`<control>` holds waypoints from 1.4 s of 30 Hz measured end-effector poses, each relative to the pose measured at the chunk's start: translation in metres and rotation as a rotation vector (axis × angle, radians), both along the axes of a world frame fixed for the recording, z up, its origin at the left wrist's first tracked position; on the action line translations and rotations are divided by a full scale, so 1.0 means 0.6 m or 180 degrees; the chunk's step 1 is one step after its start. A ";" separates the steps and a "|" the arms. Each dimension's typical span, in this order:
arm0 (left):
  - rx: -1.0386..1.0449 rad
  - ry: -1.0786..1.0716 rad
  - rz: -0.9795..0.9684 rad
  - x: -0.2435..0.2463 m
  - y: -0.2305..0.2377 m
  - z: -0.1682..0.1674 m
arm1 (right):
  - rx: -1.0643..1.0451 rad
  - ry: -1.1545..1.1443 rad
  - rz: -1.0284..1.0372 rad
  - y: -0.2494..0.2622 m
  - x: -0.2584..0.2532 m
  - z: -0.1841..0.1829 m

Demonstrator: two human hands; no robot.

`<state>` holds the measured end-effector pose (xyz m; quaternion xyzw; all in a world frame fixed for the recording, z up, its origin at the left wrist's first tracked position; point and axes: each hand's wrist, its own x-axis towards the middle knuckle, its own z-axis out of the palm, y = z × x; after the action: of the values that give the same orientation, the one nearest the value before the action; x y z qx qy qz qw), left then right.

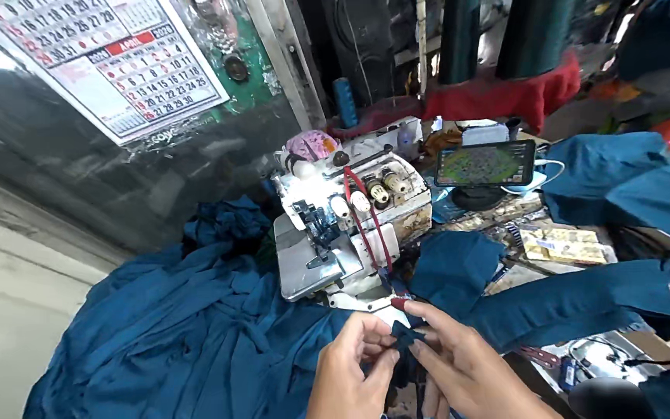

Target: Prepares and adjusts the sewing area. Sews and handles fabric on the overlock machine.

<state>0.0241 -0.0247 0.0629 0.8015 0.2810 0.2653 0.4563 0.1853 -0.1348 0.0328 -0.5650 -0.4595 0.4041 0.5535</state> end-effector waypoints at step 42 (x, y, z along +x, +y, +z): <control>0.0483 -0.1605 0.0338 -0.062 -0.033 -0.084 | 0.0631 0.0146 -0.0745 0.040 -0.091 0.033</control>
<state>-0.0132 -0.0447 0.0127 0.7262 0.1795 0.5005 0.4359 0.1310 -0.1106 0.0525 -0.5479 -0.4154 0.3023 0.6603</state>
